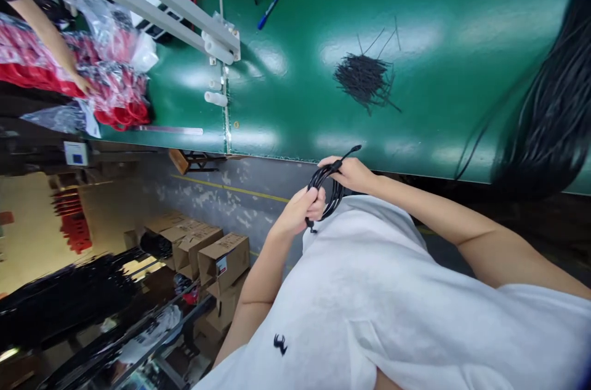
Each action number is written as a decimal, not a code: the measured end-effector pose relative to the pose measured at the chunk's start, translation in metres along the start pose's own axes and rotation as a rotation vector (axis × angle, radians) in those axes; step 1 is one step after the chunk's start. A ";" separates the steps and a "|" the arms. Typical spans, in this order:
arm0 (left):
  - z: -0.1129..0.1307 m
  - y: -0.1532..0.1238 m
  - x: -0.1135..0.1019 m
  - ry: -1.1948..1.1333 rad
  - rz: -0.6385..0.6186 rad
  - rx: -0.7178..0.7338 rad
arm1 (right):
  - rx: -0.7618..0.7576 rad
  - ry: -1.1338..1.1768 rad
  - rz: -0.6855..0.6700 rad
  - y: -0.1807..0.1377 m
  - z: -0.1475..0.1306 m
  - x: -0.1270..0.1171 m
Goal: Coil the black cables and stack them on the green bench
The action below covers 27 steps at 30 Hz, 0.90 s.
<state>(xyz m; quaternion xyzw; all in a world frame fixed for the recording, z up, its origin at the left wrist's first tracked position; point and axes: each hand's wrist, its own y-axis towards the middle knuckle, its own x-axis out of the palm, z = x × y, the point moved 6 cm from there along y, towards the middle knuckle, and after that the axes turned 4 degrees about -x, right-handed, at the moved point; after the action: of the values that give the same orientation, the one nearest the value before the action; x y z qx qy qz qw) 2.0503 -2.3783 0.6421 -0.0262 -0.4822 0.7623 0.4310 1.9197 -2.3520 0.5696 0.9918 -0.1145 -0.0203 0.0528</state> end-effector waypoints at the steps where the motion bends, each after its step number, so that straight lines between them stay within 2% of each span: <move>1: -0.002 -0.002 0.001 -0.021 0.000 -0.012 | -0.031 -0.015 -0.052 -0.002 -0.003 -0.001; 6: -0.012 -0.006 0.009 -0.142 0.032 -0.009 | -0.091 -0.012 -0.253 -0.006 -0.006 0.000; 10: -0.018 -0.007 0.010 -0.209 0.123 0.021 | -0.077 -0.032 -0.317 -0.007 -0.009 0.005; 13: -0.023 -0.010 0.012 -0.230 0.151 0.004 | -0.173 0.082 -0.394 -0.006 -0.022 0.010; 15: -0.026 -0.012 0.013 -0.244 0.167 -0.008 | -0.236 0.144 -0.511 -0.004 -0.024 0.005; 16: -0.027 -0.013 0.013 -0.247 0.186 -0.010 | -0.227 0.124 -0.559 -0.001 -0.018 -0.003; 17: -0.028 -0.013 0.012 -0.245 0.214 -0.008 | -0.163 0.041 -0.545 0.006 -0.005 -0.019; 18: -0.027 -0.013 0.010 -0.239 0.248 0.001 | -0.050 -0.099 -0.459 0.016 0.015 -0.043; 21: -0.024 -0.013 0.003 -0.245 0.353 0.051 | 0.348 -0.580 0.035 0.044 0.076 -0.144; 22: -0.023 -0.012 0.000 -0.259 0.376 0.066 | 0.423 -0.678 0.151 0.050 0.092 -0.171; 23: -0.023 -0.011 -0.001 -0.276 0.391 0.074 | 0.462 -0.741 0.210 0.057 0.105 -0.190; 25: -0.024 -0.009 -0.004 -0.308 0.409 0.084 | 0.490 -0.817 0.215 0.070 0.128 -0.210; 27: -0.025 -0.007 -0.004 -0.309 0.419 0.106 | 0.498 -0.884 0.183 0.078 0.142 -0.215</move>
<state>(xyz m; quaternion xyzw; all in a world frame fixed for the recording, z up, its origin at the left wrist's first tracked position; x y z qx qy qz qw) 2.0691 -2.3623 0.6328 0.0140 -0.4857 0.8540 0.1860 1.6852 -2.3921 0.4435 0.8569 -0.2136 -0.4051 -0.2367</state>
